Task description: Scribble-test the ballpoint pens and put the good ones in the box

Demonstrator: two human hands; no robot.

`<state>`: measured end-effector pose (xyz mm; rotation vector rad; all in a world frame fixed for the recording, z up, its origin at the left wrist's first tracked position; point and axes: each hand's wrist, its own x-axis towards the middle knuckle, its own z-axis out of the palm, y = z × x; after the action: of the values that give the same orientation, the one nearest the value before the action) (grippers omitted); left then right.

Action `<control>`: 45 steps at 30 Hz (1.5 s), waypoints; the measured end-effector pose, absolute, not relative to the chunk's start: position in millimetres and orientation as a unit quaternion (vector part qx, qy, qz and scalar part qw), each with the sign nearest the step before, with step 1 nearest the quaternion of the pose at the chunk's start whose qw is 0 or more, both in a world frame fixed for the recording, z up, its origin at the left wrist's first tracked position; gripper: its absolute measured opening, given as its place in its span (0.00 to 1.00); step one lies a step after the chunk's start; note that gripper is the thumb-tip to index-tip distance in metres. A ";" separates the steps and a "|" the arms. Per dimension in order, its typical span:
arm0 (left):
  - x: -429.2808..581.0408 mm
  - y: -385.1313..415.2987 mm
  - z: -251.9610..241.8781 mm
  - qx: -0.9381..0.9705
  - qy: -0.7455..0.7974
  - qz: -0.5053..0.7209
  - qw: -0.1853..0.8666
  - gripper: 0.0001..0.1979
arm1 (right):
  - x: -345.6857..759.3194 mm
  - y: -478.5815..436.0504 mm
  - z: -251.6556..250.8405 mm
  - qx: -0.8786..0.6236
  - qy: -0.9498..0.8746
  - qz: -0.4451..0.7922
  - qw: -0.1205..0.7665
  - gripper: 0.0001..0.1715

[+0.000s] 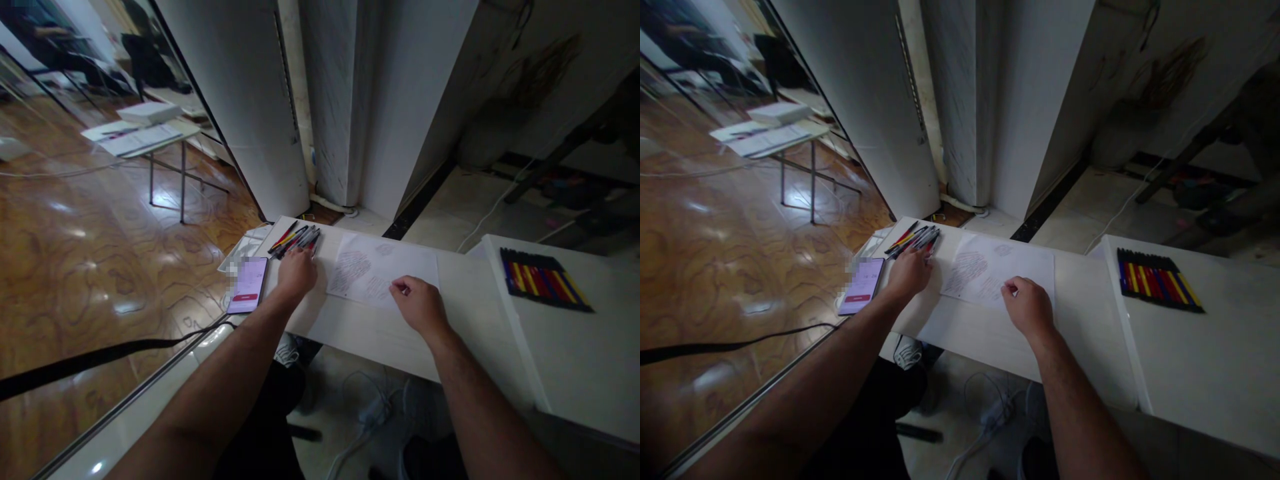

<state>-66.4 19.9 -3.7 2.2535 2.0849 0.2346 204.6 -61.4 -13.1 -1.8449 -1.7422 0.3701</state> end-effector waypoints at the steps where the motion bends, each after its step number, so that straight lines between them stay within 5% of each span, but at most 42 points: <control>1: -66.6 20.4 -4.7 0.731 0.677 0.080 0.034 0.16 | 204.4 -61.5 -13.1 -0.690 -0.652 0.138 0.283 0.09; 31: -65.1 25.4 -5.8 0.721 0.682 0.106 0.059 0.14 | 200.8 -62.0 -13.4 -0.688 -0.651 0.156 0.280 0.10; 45: -67.4 26.6 -1.5 0.703 0.690 0.153 0.072 0.15 | 201.1 -63.5 -16.8 -0.694 -0.687 0.108 0.186 0.19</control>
<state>-67.4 26.6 -1.5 2.1133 2.0743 0.4605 201.1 -63.5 -16.8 -1.9548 -1.9342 0.3033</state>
